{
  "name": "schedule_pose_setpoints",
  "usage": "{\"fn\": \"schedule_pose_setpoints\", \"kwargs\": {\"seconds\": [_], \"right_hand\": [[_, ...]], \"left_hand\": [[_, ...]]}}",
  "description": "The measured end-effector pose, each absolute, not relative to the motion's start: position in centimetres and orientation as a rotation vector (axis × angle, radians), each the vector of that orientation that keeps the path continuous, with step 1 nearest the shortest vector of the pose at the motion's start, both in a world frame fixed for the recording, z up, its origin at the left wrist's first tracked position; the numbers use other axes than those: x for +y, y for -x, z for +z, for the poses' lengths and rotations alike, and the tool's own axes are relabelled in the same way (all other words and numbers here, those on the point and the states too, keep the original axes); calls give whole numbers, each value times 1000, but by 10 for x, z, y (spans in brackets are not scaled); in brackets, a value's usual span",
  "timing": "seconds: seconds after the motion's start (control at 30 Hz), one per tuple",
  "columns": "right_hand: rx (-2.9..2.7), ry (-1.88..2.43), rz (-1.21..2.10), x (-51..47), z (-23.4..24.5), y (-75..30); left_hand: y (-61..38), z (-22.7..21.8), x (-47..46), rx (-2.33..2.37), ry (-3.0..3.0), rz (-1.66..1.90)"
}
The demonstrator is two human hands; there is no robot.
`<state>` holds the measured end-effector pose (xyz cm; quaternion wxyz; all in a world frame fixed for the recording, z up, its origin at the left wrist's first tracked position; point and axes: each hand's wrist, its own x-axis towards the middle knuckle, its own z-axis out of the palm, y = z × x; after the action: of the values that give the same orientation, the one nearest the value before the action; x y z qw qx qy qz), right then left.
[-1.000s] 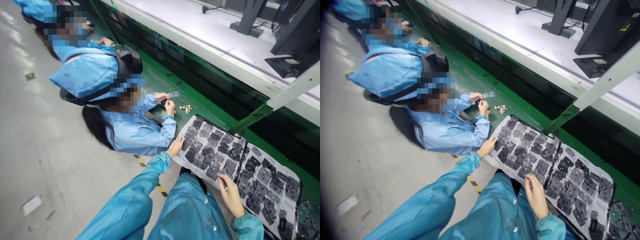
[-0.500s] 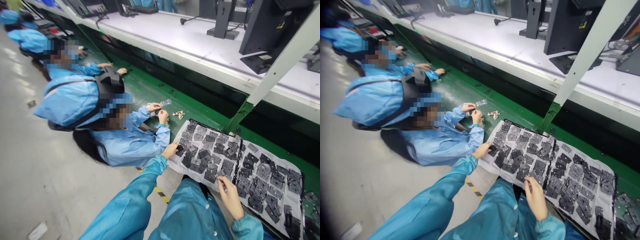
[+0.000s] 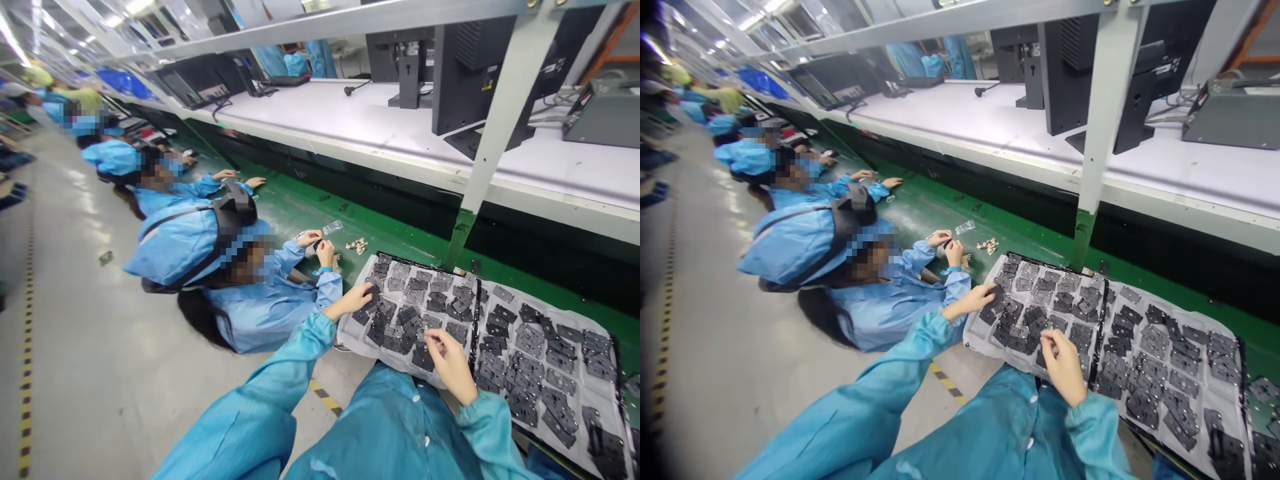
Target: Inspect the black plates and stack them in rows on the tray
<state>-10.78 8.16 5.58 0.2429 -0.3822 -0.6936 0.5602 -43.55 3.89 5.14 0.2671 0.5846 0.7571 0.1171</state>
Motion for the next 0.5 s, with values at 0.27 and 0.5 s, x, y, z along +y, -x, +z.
{"fn": "schedule_pose_setpoints", "kwargs": {"seconds": [0.27, 0.5], "right_hand": [[-1236, 860, 1853, 109, 137, 143], [-935, 997, 1657, 103, 167, 127]], "left_hand": [[318, 182, 68, 1430, -1593, 846], [267, 210, 71, 1636, -1343, 1141]]}}
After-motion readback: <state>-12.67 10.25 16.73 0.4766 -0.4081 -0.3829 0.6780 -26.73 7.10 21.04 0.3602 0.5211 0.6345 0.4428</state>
